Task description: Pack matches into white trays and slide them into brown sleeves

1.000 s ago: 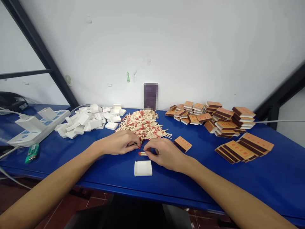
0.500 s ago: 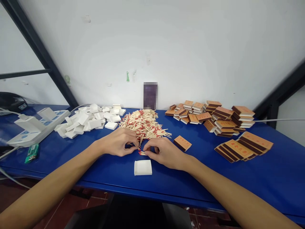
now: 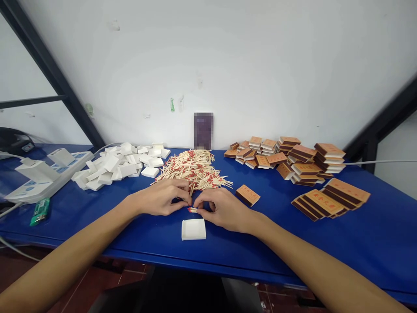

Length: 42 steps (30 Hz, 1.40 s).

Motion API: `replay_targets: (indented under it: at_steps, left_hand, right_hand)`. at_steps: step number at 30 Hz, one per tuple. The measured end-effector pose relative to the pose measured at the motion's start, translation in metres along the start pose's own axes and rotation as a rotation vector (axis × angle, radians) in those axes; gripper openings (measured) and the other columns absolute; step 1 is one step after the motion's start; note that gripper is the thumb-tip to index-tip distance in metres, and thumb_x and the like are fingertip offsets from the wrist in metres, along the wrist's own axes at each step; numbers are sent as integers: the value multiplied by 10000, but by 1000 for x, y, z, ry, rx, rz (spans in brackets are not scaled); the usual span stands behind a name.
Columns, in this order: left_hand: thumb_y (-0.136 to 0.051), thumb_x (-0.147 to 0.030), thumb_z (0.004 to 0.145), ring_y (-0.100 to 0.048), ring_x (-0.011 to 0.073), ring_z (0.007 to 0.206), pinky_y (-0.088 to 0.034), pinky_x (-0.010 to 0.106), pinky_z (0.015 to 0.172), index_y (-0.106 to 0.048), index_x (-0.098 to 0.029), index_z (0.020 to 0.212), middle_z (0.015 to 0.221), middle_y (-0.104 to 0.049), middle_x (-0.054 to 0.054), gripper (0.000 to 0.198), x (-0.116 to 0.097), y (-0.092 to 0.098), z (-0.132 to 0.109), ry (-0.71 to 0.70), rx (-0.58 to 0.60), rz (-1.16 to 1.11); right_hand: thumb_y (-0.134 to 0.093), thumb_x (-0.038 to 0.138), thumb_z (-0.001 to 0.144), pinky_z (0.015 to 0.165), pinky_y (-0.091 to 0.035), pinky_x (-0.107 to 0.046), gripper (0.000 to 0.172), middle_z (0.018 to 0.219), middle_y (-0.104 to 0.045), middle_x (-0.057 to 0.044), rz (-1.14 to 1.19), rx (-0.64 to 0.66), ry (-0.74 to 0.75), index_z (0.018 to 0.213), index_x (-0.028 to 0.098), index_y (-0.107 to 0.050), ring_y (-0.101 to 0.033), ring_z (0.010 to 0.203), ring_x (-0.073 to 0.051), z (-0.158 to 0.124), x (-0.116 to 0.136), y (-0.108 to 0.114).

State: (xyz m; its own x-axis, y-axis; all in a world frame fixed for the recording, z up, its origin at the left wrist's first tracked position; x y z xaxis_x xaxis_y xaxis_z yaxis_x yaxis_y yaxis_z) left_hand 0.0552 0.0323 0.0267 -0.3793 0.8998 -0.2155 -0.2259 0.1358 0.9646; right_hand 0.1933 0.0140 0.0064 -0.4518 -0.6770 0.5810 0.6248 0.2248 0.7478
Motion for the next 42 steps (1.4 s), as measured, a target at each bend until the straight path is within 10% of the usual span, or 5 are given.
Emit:
replay_targets:
  at_steps: [22,33,42]
  left_hand:
    - [-519,-191,919,-552,184,935,-442,303,830,-622,-165,978,1017,-542,62,122,11,0,-5,96,11,-78]
    - [-520,-205,961,-618,129,843,-494,270,767,-645,-188,1131,927,-691,36,211,-10,20,1,26,-474,-250]
    - [-636,-194,884,-672,107,722,-505,216,666,-725,-165,879,823,-745,15,93,-5,15,3,60,-464,-350]
  right_hand:
    - [-614,290,895,530,-392,-226,128,698,-676,7,5,-10,-33,861,203,-701,-500,541,-97,1,2,2]
    - [-621,282,854,454,-364,-222,188,615,-621,35,72,-215,-179,1012,195,-671,-473,443,-91,1,-3,15]
    - [-622,327,857,446,-345,-226,182,547,-591,33,159,-198,-243,924,192,-723,-480,449,-102,0,-8,15]
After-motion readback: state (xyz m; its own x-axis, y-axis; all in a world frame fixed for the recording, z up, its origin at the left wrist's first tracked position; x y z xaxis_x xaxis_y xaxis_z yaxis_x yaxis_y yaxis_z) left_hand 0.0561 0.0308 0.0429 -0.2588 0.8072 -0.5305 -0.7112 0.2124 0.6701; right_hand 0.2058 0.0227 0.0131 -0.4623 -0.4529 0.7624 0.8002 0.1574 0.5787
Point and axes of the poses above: each hand's wrist, its own z-axis towards the middle knuckle, its own y-axis out of the back of the hand, x = y × z, the point moved 6 cm from there along z, towards the middle knuckle
